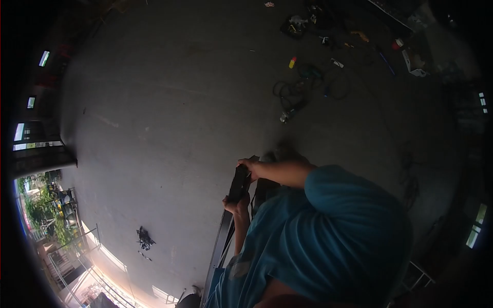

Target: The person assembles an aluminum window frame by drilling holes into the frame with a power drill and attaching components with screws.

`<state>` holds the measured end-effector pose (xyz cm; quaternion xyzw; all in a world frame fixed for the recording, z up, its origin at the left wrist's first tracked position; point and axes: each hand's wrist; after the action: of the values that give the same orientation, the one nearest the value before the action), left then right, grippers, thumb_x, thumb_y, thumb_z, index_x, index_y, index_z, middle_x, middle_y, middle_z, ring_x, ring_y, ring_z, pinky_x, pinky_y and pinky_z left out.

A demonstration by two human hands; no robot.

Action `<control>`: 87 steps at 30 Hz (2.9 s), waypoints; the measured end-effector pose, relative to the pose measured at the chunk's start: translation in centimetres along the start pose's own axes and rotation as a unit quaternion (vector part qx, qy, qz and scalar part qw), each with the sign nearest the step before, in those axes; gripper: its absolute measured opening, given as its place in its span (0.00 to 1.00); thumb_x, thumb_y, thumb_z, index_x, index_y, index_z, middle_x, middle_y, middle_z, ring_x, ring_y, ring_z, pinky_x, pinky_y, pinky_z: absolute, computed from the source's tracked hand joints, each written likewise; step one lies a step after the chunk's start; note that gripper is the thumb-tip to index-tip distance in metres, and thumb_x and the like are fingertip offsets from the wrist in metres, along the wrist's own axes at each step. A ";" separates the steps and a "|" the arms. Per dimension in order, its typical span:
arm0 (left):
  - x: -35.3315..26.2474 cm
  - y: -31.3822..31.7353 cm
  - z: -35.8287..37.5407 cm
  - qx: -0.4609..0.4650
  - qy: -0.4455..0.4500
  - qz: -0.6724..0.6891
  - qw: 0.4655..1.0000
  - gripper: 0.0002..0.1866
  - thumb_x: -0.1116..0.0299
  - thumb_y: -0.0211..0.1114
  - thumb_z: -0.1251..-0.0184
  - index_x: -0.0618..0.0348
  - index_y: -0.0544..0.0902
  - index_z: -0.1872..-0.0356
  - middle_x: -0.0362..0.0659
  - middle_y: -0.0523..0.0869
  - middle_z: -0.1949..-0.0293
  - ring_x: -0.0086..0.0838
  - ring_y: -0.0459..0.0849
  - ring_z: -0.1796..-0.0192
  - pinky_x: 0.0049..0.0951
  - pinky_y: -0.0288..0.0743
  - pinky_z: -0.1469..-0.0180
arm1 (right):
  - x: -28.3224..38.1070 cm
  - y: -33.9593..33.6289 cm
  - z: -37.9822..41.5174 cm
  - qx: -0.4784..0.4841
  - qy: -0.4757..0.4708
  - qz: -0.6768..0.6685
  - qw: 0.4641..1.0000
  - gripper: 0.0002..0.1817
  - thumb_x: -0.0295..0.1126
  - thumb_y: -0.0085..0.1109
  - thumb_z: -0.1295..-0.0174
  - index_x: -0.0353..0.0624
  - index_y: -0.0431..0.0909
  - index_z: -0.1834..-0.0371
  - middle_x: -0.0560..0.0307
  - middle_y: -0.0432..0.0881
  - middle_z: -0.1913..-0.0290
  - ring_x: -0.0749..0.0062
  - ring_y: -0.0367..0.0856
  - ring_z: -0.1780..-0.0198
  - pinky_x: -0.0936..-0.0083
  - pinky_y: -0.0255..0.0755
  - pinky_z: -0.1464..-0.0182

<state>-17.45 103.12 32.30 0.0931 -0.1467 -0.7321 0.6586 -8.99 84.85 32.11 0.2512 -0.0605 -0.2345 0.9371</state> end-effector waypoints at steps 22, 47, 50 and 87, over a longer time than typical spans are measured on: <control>36.3 62.9 -25.1 0.092 -0.014 0.078 0.993 0.22 0.65 0.56 0.54 0.66 0.78 0.55 0.53 0.81 0.53 0.49 0.80 0.50 0.46 0.72 0.40 | 76.6 -7.1 -2.1 -0.109 0.045 0.121 0.986 0.12 0.41 0.58 0.50 0.49 0.72 0.66 0.56 0.75 0.65 0.57 0.77 0.57 0.46 0.72 0.53; 62.5 95.9 -66.4 0.012 0.036 0.131 0.991 0.18 0.74 0.56 0.48 0.67 0.72 0.53 0.54 0.79 0.54 0.48 0.78 0.47 0.45 0.69 0.34 | 128.4 -28.6 -17.5 -0.065 0.032 0.142 0.987 0.23 0.44 0.54 0.42 0.40 0.75 0.49 0.52 0.81 0.54 0.63 0.80 0.52 0.60 0.74 0.50; 63.3 96.6 -69.4 0.010 0.032 0.136 0.990 0.18 0.74 0.56 0.47 0.67 0.72 0.53 0.53 0.79 0.53 0.46 0.78 0.46 0.44 0.69 0.33 | 130.3 -30.1 -19.4 -0.050 0.045 0.122 0.990 0.23 0.43 0.54 0.42 0.39 0.75 0.48 0.52 0.81 0.54 0.62 0.79 0.53 0.61 0.74 0.52; 49.6 80.4 -68.2 -0.286 0.389 0.076 0.873 0.15 0.63 0.61 0.39 0.63 0.74 0.57 0.43 0.79 0.66 0.32 0.82 0.61 0.33 0.78 0.55 | 118.0 -27.4 -54.6 0.049 0.071 0.940 0.329 0.34 0.57 0.45 0.34 0.37 0.71 0.38 0.41 0.72 0.38 0.47 0.69 0.34 0.57 0.65 0.34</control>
<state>74.65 40.47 -1.82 0.1664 0.3300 -0.5944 0.7142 96.57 32.68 -29.42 0.0880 -0.2012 0.8247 0.5211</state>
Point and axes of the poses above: each hand's wrist, its own z-axis away from the middle knuckle, its own y-axis out of the palm, x = y × z
